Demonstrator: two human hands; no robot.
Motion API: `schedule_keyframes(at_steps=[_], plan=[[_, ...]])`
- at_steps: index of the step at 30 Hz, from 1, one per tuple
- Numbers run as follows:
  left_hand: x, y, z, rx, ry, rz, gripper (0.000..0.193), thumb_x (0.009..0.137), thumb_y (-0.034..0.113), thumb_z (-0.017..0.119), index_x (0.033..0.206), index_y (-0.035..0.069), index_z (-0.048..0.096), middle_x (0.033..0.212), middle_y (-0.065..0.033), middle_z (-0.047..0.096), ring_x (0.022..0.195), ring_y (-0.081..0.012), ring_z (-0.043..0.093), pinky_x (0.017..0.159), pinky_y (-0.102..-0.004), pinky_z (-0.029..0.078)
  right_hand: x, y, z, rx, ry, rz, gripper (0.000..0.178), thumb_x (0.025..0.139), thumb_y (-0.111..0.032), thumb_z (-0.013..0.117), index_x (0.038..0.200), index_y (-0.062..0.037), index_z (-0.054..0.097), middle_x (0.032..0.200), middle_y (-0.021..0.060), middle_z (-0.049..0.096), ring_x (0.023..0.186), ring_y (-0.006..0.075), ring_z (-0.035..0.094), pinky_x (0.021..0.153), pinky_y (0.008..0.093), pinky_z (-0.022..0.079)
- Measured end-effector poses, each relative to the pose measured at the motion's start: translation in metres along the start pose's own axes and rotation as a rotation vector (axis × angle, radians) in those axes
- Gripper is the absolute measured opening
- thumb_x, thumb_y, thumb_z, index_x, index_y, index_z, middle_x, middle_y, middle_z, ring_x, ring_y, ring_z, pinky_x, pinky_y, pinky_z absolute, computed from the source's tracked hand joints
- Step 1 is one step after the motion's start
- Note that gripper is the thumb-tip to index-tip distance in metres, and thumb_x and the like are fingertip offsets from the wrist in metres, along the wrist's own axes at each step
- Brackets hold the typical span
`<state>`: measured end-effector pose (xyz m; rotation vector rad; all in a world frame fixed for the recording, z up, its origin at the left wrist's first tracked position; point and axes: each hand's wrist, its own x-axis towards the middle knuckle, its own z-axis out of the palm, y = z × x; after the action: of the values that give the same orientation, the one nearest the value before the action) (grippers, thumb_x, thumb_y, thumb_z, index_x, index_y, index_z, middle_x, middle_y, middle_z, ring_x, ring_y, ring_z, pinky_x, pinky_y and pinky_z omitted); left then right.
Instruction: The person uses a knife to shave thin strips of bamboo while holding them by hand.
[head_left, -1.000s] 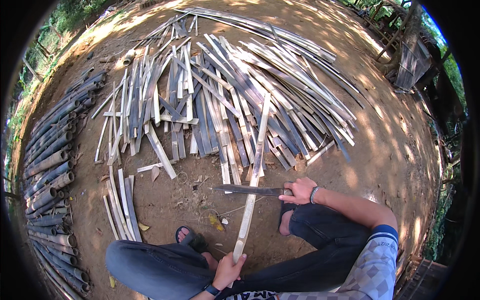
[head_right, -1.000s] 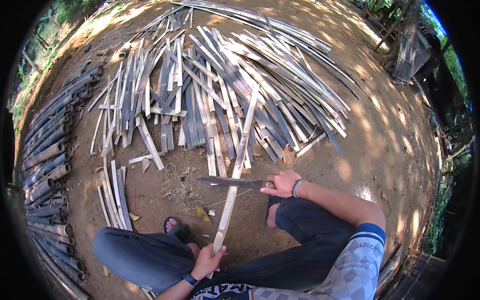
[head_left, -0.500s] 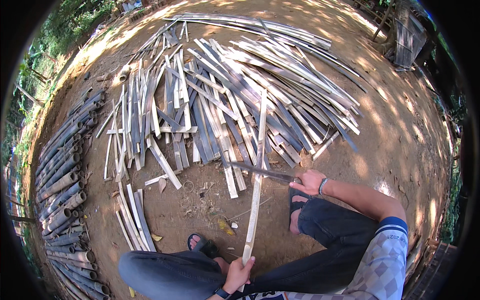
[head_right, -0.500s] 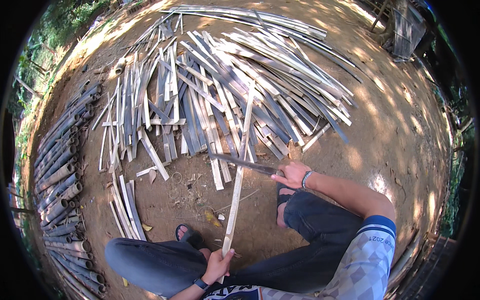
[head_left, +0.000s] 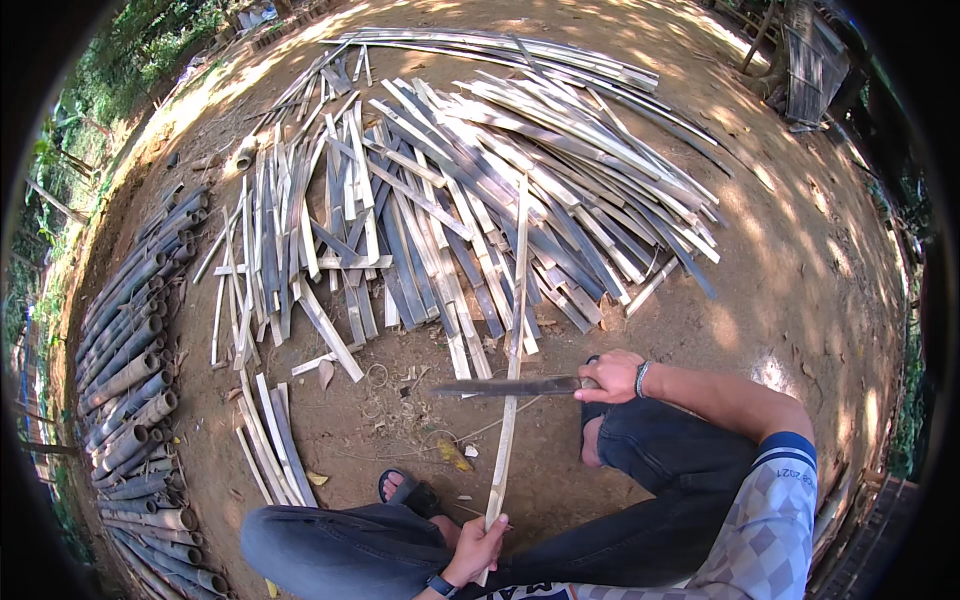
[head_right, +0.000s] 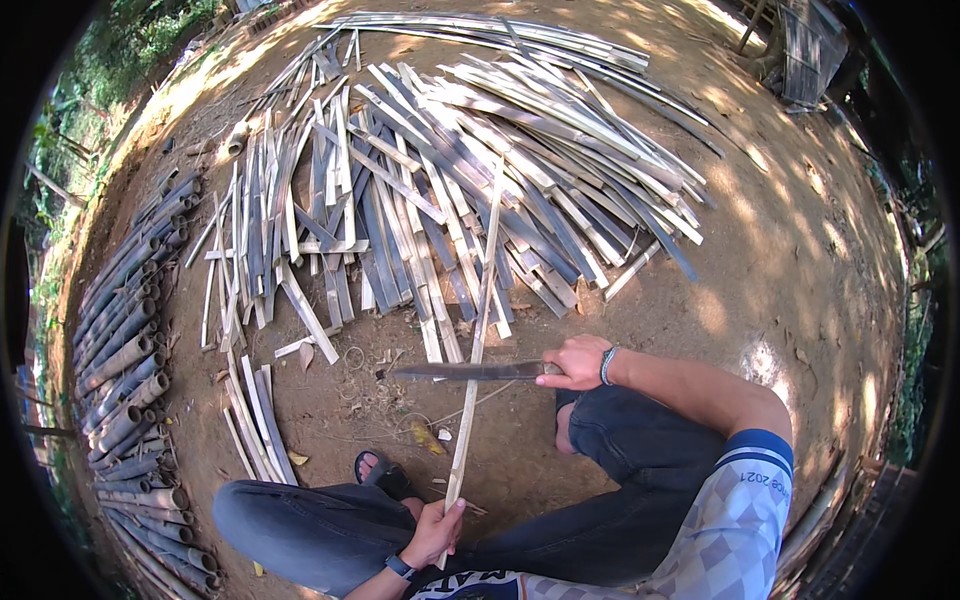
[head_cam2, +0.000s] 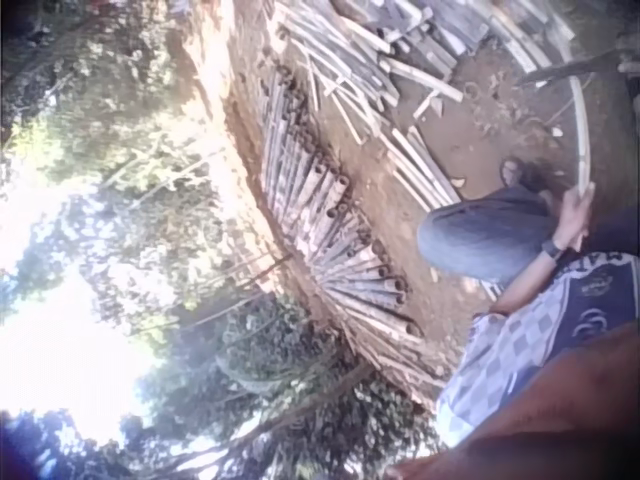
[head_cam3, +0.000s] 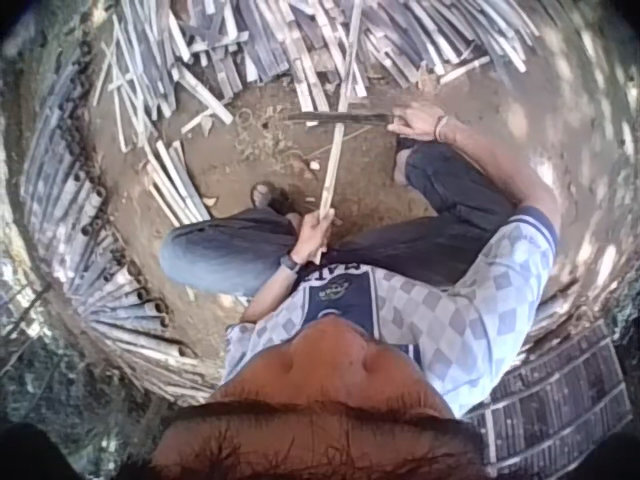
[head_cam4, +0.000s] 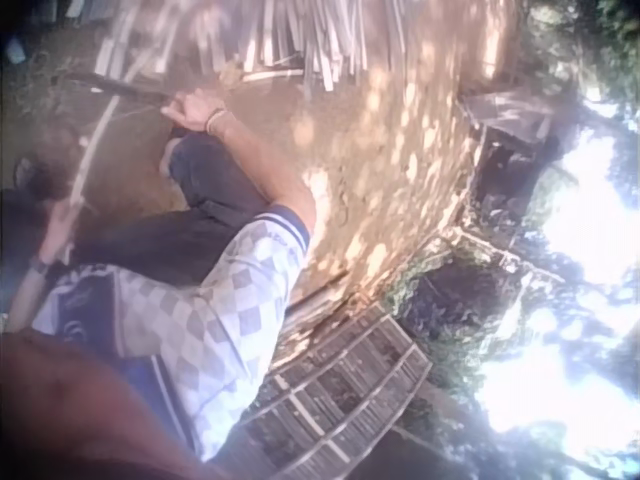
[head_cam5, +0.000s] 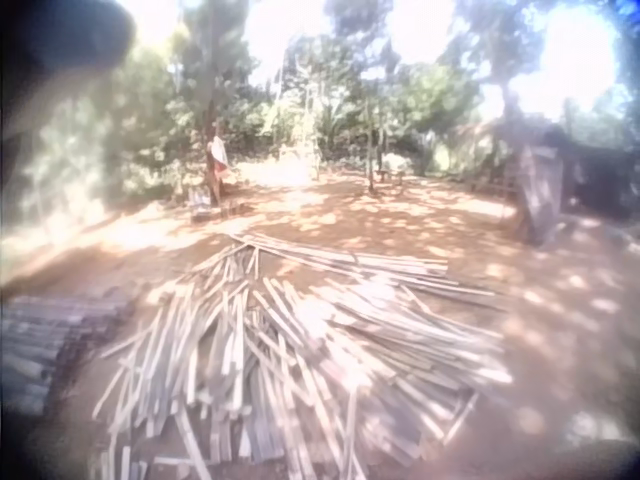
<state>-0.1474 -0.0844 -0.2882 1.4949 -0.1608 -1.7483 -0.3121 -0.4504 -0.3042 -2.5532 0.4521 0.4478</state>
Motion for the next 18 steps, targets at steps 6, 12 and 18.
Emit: schedule_keyframes(at_steps=[6,12,18], plan=[[-0.001,-0.001,0.0,-0.025,-0.023,-0.008,0.033,0.097,0.033,0.051,0.082,0.003,0.052,0.048,0.0028,0.041,0.033,-0.0059,0.038,0.029,-0.0217,0.033,0.009,0.008,-0.003,-0.024,0.009,0.047,0.058,0.09,-0.058,0.043,0.09,-0.0036,0.061,0.064,0.0222,0.061,0.069,0.0425,0.062,0.067,0.0506,0.049],[-0.004,0.006,0.002,-0.059,-0.043,-0.006,0.035,0.098,0.033,0.05,0.076,0.006,0.047,0.048,0.0023,0.041,0.033,-0.006,0.038,0.029,-0.0207,0.032,0.009,0.014,-0.02,0.023,0.051,0.174,0.062,0.09,-0.059,0.041,0.092,-0.0009,0.064,0.068,0.0244,0.062,0.071,0.0434,0.062,0.069,0.0498,0.05],[-0.003,0.0,0.001,0.005,-0.063,0.032,0.036,0.098,0.032,0.049,0.073,0.007,0.046,0.047,0.0018,0.041,0.033,-0.0064,0.038,0.03,-0.0208,0.032,-0.001,0.003,-0.012,-0.05,-0.029,0.047,0.06,0.09,-0.059,0.042,0.091,-0.004,0.064,0.07,0.0235,0.063,0.072,0.0417,0.063,0.07,0.0493,0.051]])
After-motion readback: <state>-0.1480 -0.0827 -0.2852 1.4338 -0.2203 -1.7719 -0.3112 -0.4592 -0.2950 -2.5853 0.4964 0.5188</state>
